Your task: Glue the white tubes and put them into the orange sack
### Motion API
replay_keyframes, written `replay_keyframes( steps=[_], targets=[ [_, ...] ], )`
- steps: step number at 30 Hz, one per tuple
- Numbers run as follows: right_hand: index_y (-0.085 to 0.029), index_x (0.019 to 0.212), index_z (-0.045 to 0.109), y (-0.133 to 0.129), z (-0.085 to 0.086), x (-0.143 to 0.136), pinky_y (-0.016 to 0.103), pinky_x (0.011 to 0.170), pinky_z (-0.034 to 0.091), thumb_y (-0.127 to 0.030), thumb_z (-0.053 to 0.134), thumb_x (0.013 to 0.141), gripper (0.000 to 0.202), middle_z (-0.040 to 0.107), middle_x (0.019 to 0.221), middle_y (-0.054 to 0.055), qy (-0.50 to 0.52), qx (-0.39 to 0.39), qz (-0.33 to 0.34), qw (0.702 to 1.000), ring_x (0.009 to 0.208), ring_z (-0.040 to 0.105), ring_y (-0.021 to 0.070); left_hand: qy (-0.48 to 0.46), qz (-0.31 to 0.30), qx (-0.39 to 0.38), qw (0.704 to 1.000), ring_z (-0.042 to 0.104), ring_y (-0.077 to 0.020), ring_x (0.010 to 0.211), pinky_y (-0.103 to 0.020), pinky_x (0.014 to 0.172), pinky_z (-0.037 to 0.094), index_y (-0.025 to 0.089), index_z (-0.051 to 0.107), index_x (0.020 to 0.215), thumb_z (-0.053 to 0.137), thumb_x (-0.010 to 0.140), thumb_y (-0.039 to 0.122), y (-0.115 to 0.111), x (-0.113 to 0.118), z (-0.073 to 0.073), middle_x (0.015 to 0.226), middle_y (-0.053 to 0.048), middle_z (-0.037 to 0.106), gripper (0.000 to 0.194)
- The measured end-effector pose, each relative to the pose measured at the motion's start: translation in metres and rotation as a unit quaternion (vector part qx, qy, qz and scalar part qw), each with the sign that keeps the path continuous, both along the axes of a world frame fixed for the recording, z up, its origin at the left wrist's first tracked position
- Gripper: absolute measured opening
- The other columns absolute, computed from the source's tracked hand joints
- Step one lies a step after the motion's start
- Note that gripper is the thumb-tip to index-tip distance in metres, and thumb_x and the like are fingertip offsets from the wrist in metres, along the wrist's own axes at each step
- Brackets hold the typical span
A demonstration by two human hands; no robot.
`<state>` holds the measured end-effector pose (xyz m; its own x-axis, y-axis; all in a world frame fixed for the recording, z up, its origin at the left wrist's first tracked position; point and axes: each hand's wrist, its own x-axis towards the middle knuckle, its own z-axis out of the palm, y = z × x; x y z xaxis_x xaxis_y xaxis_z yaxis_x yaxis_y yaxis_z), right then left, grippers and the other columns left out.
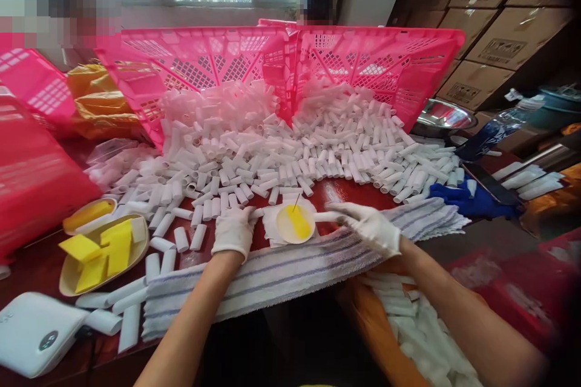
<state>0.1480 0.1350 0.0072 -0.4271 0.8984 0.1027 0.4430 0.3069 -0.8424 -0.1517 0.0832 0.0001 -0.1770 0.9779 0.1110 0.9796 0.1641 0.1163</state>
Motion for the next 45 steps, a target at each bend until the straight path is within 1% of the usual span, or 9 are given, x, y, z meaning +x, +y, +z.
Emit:
replay_keyframes(
  steps=[3,6,11,16,23,28,33,40,45],
  targets=[
    [-0.017,0.109,0.063,0.008,-0.009,-0.042,0.033,0.079,0.053,-0.044,0.052,0.082,0.04,0.068,0.105,0.007,0.054,-0.059,0.058,0.995,0.09,0.064,0.0197,-0.05,0.005,0.027,0.998,0.054,-0.0271,0.092,-0.035,0.08,0.042,0.023,0.067,0.105,0.047,0.082,0.041,-0.003,-0.002,-0.003,0.096,-0.011,0.064,0.036],
    [-0.017,0.097,0.066,0.021,-0.025,-0.056,0.034,0.084,0.052,-0.038,0.055,0.081,0.029,0.069,0.098,0.007,0.044,0.005,0.037,0.998,0.09,0.064,0.0191,-0.106,0.008,0.034,0.994,0.055,-0.0245,0.09,-0.033,0.081,0.043,0.021,0.066,0.108,0.053,0.078,0.037,-0.008,-0.007,-0.006,0.096,-0.01,0.063,0.036],
    [-0.02,0.092,0.068,0.022,-0.046,-0.046,0.033,0.08,0.052,-0.031,0.06,0.079,0.019,0.068,0.089,0.007,0.05,0.164,0.07,0.983,0.085,0.063,0.0177,-0.166,0.024,0.021,0.986,0.057,-0.0216,0.086,-0.03,0.078,0.044,0.022,0.063,0.114,0.049,0.081,0.039,-0.018,-0.01,-0.006,0.093,-0.009,0.062,0.04],
    [-0.019,0.11,0.063,0.01,-0.044,-0.044,0.03,0.085,0.052,-0.034,0.051,0.086,0.03,0.066,0.104,0.007,0.058,0.079,0.051,0.994,0.094,0.063,0.0169,-0.087,0.023,-0.003,0.996,0.053,-0.0275,0.096,-0.037,0.081,0.043,0.028,0.068,0.104,0.052,0.079,0.037,-0.024,0.003,0.004,0.107,-0.009,0.061,0.031],
    [-0.025,0.105,0.065,-0.001,-0.038,-0.038,0.029,0.078,0.052,-0.031,0.055,0.085,0.023,0.066,0.094,0.004,-0.007,0.195,0.091,0.977,0.087,0.063,0.0166,-0.123,0.049,-0.034,0.991,0.058,-0.0246,0.09,-0.034,0.078,0.044,0.021,0.066,0.099,0.052,0.079,0.033,-0.02,0.005,0.01,0.098,-0.009,0.064,0.028],
    [-0.025,0.11,0.062,-0.013,-0.038,-0.04,0.03,0.079,0.053,-0.028,0.049,0.088,0.025,0.066,0.097,0.005,0.051,0.193,0.066,0.978,0.089,0.063,0.017,-0.327,0.149,0.012,0.933,0.062,-0.0187,0.083,-0.029,0.078,0.047,0.017,0.057,0.104,0.061,0.071,0.032,-0.026,0.003,0.011,0.089,-0.007,0.068,0.036],
    [-0.023,0.104,0.064,-0.016,-0.045,-0.042,0.033,0.077,0.052,-0.03,0.052,0.086,0.023,0.064,0.092,0.006,0.016,0.214,0.043,0.976,0.085,0.061,0.0184,-0.533,0.128,0.026,0.836,0.065,-0.0173,0.079,-0.029,0.075,0.051,0.014,0.058,0.103,0.069,0.063,0.031,-0.038,0.007,0.008,0.089,-0.007,0.069,0.045],
    [-0.022,0.088,0.066,-0.022,-0.044,-0.039,0.031,0.074,0.049,-0.026,0.056,0.083,0.011,0.062,0.084,0.005,0.044,0.245,0.051,0.967,0.08,0.058,0.016,-0.655,0.125,0.019,0.745,0.066,-0.0175,0.08,-0.031,0.078,0.052,0.015,0.062,0.099,0.076,0.057,0.029,-0.046,0.031,0.012,0.094,-0.007,0.069,0.047],
    [-0.021,0.087,0.061,-0.046,-0.024,-0.044,0.028,0.071,0.049,-0.035,0.064,0.076,0.018,0.06,0.089,0.004,0.174,0.051,0.001,0.983,0.08,0.058,0.015,-0.68,0.111,0.041,0.723,0.066,-0.016,0.077,-0.029,0.076,0.053,0.013,0.06,0.091,0.08,0.052,0.027,-0.048,0.045,0.011,0.089,-0.006,0.069,0.046]
  ],
)
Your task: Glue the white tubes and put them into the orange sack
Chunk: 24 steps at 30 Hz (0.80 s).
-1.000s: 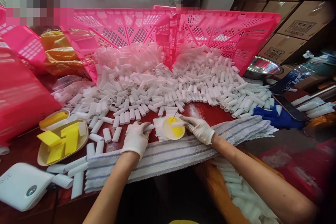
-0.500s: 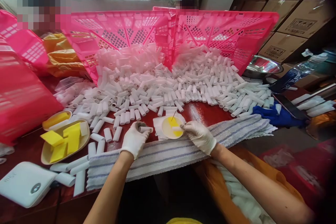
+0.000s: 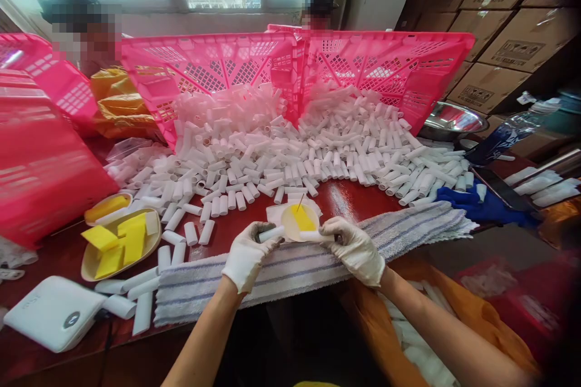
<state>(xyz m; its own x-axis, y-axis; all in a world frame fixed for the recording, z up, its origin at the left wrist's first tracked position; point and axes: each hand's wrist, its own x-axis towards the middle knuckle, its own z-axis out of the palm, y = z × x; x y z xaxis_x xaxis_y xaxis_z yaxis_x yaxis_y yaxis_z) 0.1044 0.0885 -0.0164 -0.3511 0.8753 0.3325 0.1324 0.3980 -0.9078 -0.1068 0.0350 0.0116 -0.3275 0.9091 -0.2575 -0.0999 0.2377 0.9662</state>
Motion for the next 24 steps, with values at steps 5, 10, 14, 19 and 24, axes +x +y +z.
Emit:
replay_keyframes(
  steps=[5,10,14,19,24],
  targets=[
    [-0.018,0.09,0.058,-0.005,0.018,-0.008,0.024,0.058,0.043,-0.05,0.065,0.071,0.038,0.059,0.076,0.002,0.055,-0.196,0.003,0.979,0.065,0.053,0.0117,-0.026,-0.053,0.009,0.998,0.065,-0.0161,0.075,-0.028,0.074,0.053,0.013,0.061,0.091,0.079,0.054,0.03,-0.008,0.016,0.01,0.086,-0.005,0.069,0.044],
    [-0.016,0.081,0.056,-0.007,0.032,-0.009,0.021,0.048,0.033,-0.053,0.058,0.076,0.038,0.05,0.061,-0.002,0.013,-0.232,0.006,0.973,0.052,0.042,0.008,0.008,-0.118,0.024,0.993,0.064,-0.0142,0.07,-0.025,0.067,0.051,0.015,0.061,0.096,0.073,0.063,0.034,-0.018,0.024,0.015,0.081,-0.004,0.067,0.039],
    [-0.016,0.077,0.056,-0.024,0.033,-0.007,0.022,0.051,0.036,-0.041,0.052,0.083,0.026,0.051,0.061,-0.001,-0.073,-0.062,0.0,0.995,0.055,0.045,0.0092,0.147,-0.133,0.018,0.98,0.047,-0.0094,0.048,-0.022,0.047,0.036,0.015,0.061,0.073,0.05,0.079,0.051,-0.022,0.033,0.006,0.054,0.001,0.054,0.038],
    [-0.018,0.055,0.047,-0.042,0.024,-0.009,0.026,0.056,0.032,-0.025,0.046,0.084,0.03,0.046,0.053,0.001,-0.198,0.326,-0.052,0.923,0.053,0.042,0.0112,0.149,-0.131,-0.051,0.979,0.046,-0.0131,0.046,-0.024,0.046,0.034,0.018,0.049,0.054,0.028,0.084,0.059,-0.022,0.061,-0.01,0.048,-0.002,0.051,0.056],
    [-0.02,0.062,0.05,-0.051,0.027,-0.008,0.023,0.05,0.035,-0.028,0.036,0.088,0.031,0.054,0.055,0.001,-0.199,0.143,-0.151,0.958,0.049,0.048,0.0118,0.246,-0.082,0.011,0.966,0.057,-0.0187,0.058,-0.028,0.059,0.041,0.019,0.062,0.066,0.029,0.087,0.05,-0.029,0.094,-0.003,0.063,-0.008,0.064,0.05]
  ],
)
